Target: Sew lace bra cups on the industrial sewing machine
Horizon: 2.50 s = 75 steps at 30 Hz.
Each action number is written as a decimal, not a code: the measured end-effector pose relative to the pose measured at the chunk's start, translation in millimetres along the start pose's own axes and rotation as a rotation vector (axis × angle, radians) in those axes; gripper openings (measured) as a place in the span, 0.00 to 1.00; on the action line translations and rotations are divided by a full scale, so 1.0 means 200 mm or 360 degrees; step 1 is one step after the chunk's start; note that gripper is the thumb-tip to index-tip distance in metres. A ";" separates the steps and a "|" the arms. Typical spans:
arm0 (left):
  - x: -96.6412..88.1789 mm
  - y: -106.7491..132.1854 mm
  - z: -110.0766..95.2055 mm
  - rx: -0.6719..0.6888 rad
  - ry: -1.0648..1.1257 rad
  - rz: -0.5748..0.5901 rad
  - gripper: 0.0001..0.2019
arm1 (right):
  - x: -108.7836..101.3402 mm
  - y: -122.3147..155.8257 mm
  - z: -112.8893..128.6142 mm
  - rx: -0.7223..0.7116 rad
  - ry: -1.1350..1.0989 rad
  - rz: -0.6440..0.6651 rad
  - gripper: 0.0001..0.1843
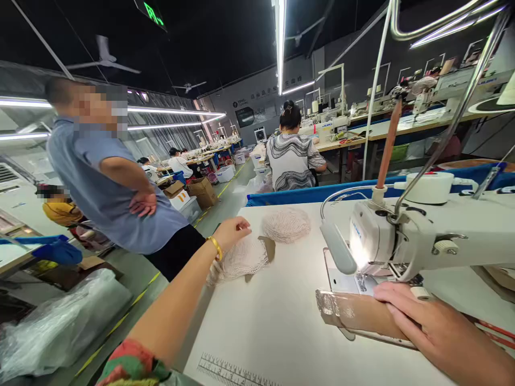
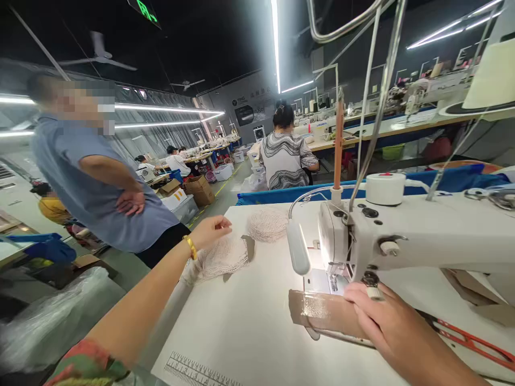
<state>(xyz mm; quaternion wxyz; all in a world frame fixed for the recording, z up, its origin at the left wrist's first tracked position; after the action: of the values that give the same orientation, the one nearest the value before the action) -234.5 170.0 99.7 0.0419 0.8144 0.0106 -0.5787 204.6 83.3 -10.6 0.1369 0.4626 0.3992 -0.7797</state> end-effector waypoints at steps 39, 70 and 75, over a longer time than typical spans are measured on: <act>0.58 0.46 -0.76 0.0594 0.0237 0.0293 0.22 | -0.11 -0.10 0.30 -0.0279 -0.0425 0.0156 0.13; 0.78 0.50 -1.06 0.0817 0.1103 0.0431 0.11 | -0.14 -0.15 0.21 0.0360 -0.0903 -0.0039 0.06; 0.78 0.50 -1.08 0.0853 0.1195 0.0380 0.09 | -0.16 -0.15 0.22 0.0330 -0.0920 -0.0096 0.06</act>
<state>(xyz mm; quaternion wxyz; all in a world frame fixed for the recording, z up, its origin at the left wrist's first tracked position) 27.0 82.0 27.9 -0.1102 0.9449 -0.2183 -0.2178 177.4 65.8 42.6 0.1736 0.2211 0.2756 -0.9193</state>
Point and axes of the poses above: each hand's wrist, its own y-axis away from the middle knuckle, its own x-axis out of the palm, z = x × y, the point moved 8 cm from there along -y, towards the middle knuckle, and after that the axes turned 6 degrees about z, right-handed, at the moved point
